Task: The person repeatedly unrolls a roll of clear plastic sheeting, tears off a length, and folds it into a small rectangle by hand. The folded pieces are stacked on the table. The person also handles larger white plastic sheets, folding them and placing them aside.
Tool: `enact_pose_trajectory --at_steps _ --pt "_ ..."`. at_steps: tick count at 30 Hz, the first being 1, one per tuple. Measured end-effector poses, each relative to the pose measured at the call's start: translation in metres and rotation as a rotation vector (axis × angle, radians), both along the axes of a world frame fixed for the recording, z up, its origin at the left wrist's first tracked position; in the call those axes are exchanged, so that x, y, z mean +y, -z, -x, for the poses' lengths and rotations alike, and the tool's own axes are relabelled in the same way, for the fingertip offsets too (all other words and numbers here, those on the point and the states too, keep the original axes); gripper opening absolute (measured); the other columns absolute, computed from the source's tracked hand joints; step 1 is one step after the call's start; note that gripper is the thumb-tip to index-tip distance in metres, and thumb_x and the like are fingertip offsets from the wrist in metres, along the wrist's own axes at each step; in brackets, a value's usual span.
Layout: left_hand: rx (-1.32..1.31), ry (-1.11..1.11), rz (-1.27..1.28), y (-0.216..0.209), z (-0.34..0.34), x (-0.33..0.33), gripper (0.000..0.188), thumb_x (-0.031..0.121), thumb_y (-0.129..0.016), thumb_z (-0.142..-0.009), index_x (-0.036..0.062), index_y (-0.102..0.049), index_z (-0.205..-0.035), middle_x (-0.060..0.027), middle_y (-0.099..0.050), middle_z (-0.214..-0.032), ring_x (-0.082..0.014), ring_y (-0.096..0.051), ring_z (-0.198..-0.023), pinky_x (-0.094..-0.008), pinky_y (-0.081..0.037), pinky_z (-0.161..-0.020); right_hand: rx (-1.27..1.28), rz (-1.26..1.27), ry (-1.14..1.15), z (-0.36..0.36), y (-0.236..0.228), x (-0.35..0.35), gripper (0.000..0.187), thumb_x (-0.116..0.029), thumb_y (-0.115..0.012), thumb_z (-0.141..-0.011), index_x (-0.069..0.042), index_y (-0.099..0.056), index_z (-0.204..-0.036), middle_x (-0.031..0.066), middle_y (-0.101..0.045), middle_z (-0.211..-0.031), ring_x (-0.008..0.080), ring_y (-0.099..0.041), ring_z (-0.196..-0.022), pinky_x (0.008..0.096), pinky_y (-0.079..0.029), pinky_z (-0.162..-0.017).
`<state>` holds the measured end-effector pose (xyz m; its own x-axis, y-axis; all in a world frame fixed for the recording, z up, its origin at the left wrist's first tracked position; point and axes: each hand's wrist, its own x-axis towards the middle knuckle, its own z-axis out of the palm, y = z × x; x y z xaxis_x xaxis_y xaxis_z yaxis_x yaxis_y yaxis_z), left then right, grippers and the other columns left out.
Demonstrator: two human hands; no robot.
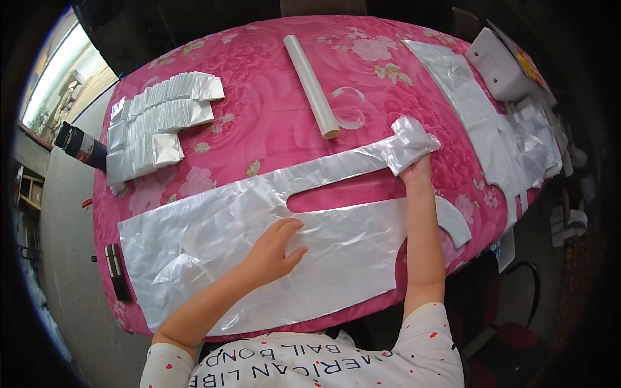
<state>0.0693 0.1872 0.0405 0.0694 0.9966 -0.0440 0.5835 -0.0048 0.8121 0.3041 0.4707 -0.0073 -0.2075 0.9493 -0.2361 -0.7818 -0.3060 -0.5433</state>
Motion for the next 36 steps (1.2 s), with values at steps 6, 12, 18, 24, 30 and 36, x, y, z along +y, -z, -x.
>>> enact_pose_trajectory --at_steps 6,12,18,24,30,36 --pt "0.002 0.019 -0.022 0.004 0.002 0.002 0.040 0.014 -0.063 -0.080 0.0001 -0.050 -0.114 -0.0133 -0.050 -0.119 -0.0279 -0.052 -0.100 -0.0329 -0.046 -0.079 -0.171 0.131 0.220 -0.030 -0.003 0.034 0.031 -0.027 -0.052 -0.090 -0.006 -0.053 -0.114 0.0093 -0.058 -0.112 0.0273 -0.056 -0.103 0.0452 -0.044 -0.093" --pt "-0.032 0.012 0.005 0.002 0.001 0.003 0.039 0.013 -0.063 -0.079 -0.0005 -0.051 -0.113 -0.0139 -0.050 -0.118 -0.0289 -0.052 -0.102 -0.0338 -0.046 -0.081 -0.256 0.185 0.329 -0.054 -0.001 0.059 0.033 -0.021 -0.053 -0.090 -0.002 -0.050 -0.117 0.0120 -0.054 -0.119 0.0288 -0.053 -0.108 0.0472 -0.041 -0.095" --pt "-0.040 -0.005 0.052 0.000 0.001 0.003 0.039 0.013 -0.064 -0.077 -0.0001 -0.052 -0.112 -0.0140 -0.050 -0.119 -0.0301 -0.051 -0.104 -0.0341 -0.045 -0.081 -0.344 0.206 0.350 -0.072 0.013 0.079 0.036 -0.019 -0.049 -0.092 0.001 -0.045 -0.122 0.0144 -0.052 -0.121 0.0304 -0.052 -0.110 0.0453 -0.042 -0.096" --pt "0.055 0.032 -0.041 0.003 -0.001 0.001 0.041 0.012 -0.064 -0.077 0.0004 -0.051 -0.114 -0.0141 -0.049 -0.120 -0.0315 -0.048 -0.108 -0.0360 -0.042 -0.089 -0.450 0.146 0.384 -0.085 0.027 0.098 0.039 -0.017 -0.051 -0.091 0.004 -0.044 -0.122 0.0166 -0.051 -0.121 0.0309 -0.052 -0.111 0.0441 -0.044 -0.093" --pt "0.129 0.040 -0.131 0.006 -0.005 -0.002 0.044 0.007 -0.062 -0.076 0.0008 -0.048 -0.117 -0.0151 -0.047 -0.122 -0.0330 -0.045 -0.112 -0.0390 -0.040 -0.092 -1.823 -0.520 0.907 -0.033 -0.025 0.042 0.047 -0.014 -0.058 -0.082 0.004 -0.044 -0.123 0.0215 -0.046 -0.126 0.0352 -0.040 -0.120 0.0453 -0.031 -0.101" --pt "0.414 0.074 -0.228 0.018 -0.016 0.010 0.054 0.015 -0.060 -0.077 -0.0052 -0.041 -0.124 -0.0223 -0.037 -0.133 -0.0367 -0.032 -0.126 -0.0432 -0.029 -0.103 -1.460 -1.399 -0.129 0.089 -0.037 -0.111 0.049 -0.021 -0.056 -0.085 -0.001 -0.044 -0.128 0.0164 -0.040 -0.135 0.0313 -0.031 -0.130 0.0428 -0.022 -0.107"
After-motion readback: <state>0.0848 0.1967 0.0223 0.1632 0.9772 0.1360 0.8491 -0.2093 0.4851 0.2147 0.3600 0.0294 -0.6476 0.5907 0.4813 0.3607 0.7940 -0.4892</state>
